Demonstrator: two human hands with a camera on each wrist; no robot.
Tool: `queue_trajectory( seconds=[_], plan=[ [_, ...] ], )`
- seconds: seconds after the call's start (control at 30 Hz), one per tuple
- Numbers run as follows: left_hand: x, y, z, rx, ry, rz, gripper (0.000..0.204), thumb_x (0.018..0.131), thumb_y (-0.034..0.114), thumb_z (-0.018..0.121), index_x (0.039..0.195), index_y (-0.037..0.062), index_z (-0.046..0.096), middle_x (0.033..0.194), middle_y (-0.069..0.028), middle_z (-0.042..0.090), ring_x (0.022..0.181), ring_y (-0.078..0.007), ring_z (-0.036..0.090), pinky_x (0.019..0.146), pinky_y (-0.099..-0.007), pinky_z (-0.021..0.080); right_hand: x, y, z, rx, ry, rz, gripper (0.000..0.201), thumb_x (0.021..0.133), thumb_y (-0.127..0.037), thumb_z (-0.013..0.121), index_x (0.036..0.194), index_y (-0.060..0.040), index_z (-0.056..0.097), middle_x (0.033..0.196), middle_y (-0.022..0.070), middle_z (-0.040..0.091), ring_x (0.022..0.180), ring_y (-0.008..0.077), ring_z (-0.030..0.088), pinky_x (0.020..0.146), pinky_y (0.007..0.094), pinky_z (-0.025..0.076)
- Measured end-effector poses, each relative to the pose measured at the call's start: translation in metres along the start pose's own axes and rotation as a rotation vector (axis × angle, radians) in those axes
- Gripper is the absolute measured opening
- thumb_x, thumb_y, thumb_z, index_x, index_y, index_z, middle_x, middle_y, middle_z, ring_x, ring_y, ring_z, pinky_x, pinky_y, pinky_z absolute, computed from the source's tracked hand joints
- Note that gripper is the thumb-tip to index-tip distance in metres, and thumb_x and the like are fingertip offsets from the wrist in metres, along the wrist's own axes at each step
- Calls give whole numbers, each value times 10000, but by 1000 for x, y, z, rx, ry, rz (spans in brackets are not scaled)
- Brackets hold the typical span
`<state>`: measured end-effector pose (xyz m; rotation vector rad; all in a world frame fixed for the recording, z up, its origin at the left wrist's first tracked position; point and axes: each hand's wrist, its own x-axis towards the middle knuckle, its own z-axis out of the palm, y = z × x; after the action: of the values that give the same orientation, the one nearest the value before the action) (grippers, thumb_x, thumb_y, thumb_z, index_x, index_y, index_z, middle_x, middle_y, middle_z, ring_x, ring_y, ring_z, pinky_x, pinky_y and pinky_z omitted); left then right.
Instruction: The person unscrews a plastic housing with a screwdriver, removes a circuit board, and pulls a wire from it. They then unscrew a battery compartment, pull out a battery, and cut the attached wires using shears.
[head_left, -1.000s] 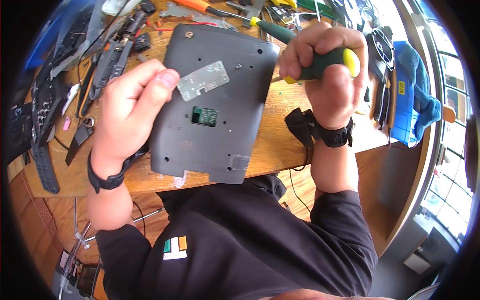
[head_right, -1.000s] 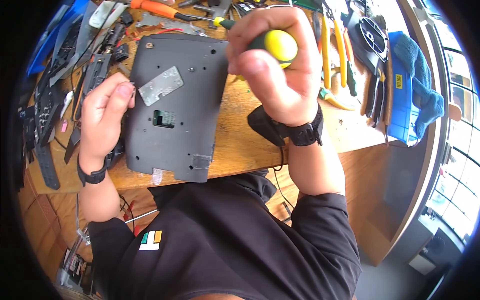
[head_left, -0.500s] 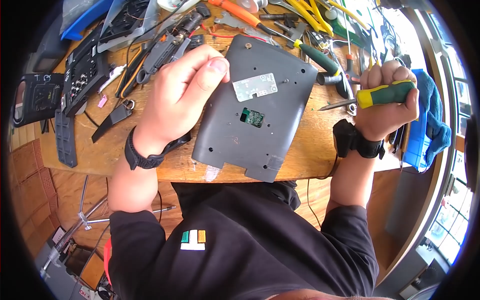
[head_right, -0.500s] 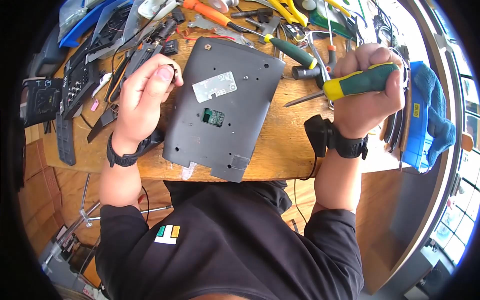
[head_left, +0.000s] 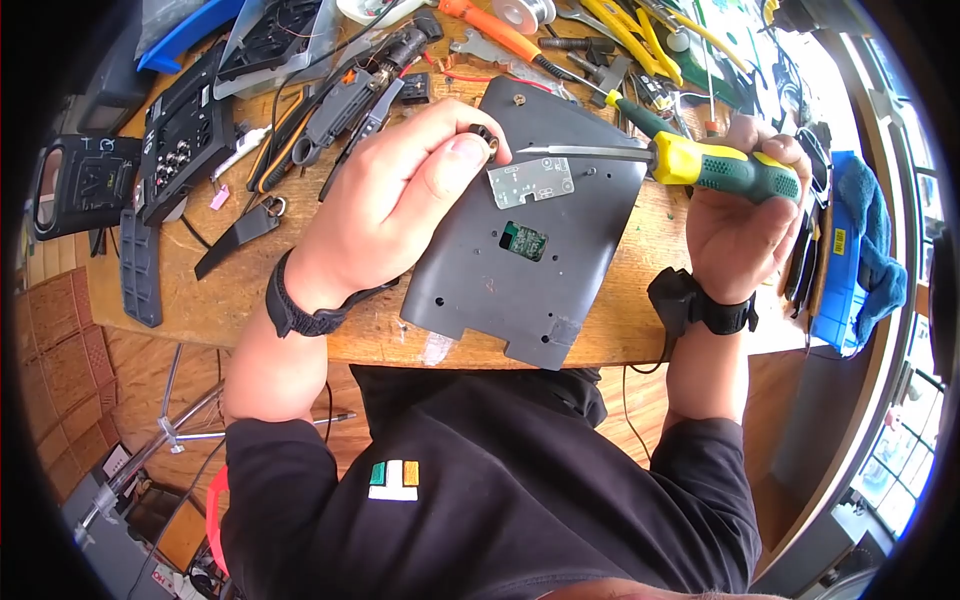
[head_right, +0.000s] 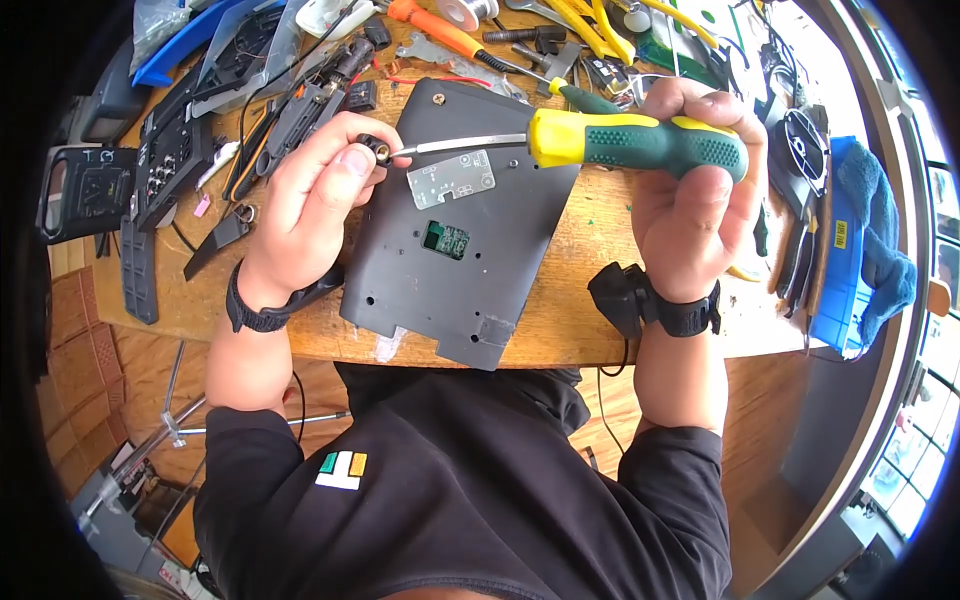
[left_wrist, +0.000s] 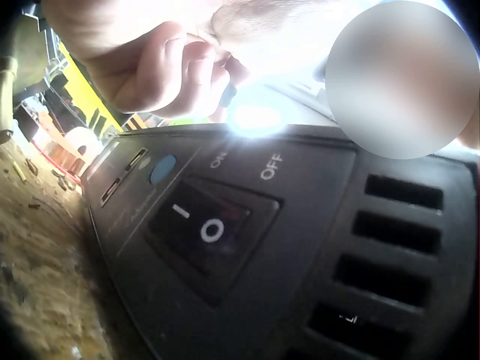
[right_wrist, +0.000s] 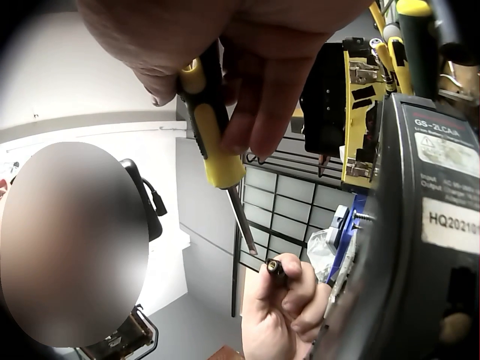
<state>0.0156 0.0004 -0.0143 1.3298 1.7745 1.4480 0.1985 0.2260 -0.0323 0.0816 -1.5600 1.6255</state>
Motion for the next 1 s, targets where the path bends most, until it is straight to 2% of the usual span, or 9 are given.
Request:
queue_trajectory(
  seconds=[0.1,0.37,0.5,0.57,0.67,0.87,0.9,0.97,1.0],
  plan=[
    [-1,1,-1,-5,-27,-27,326,1039,298,456,1108,12,597,956,-24,643,757,-61,471,653,-213,408,-2,0,1,-21,-24,-5,489,986,-400,599,1268,-24,466,1164,173,512,1046,249,545,946,421,484],
    [0,2,0,14,-34,-13,371,1057,348,457,1139,11,589,971,-31,655,753,-60,474,654,-212,411,-2,1,4,-65,-89,-37,485,980,-362,620,1262,-4,457,1169,197,514,1097,264,541,988,416,476],
    [-3,0,-1,-54,-29,-80,377,1058,357,462,1149,12,584,985,-37,652,760,-57,483,671,-204,412,-2,-2,7,-170,-78,-52,481,966,-345,647,1252,-5,462,1169,203,522,1069,253,547,973,411,473],
    [-3,-1,0,-55,2,-62,375,1057,356,470,1152,12,582,993,-37,650,772,-53,488,682,-201,414,0,-2,5,-255,-98,-100,480,957,-337,663,1243,-4,468,1166,203,531,1056,247,551,966,409,471],
    [-3,1,-1,-38,36,-62,368,1052,353,486,1146,11,585,991,-34,648,785,-49,493,691,-196,417,1,2,8,-310,-51,-187,447,931,-278,705,1201,2,484,1078,203,631,993,264,604,902,395,490],
    [-2,-4,-1,8,90,-3,360,1042,355,515,1114,12,599,961,-23,644,775,-45,492,679,-188,412,5,0,9,-494,-102,-313,496,887,-293,753,1167,40,513,1013,198,653,937,276,634,848,386,513],
    [-2,-5,-1,8,108,0,360,1041,356,520,1109,12,601,956,-21,643,772,-46,492,675,-187,411,3,-2,7,-517,-145,-283,511,880,-305,755,1164,46,514,1002,196,655,928,276,637,841,383,515],
    [-1,-5,-2,25,138,38,312,1032,299,545,1076,-3,607,906,-57,668,772,-110,578,714,-242,466,0,-5,-2,-567,-227,-225,542,867,-329,761,1159,57,516,980,192,660,910,276,642,826,376,520],
    [-1,-6,-2,33,153,57,289,1028,271,557,1059,-11,610,880,-75,681,772,-142,621,733,-270,493,0,-5,-4,-493,-291,-187,490,857,-217,788,1152,63,514,991,187,646,907,264,635,835,373,514]
  ],
)
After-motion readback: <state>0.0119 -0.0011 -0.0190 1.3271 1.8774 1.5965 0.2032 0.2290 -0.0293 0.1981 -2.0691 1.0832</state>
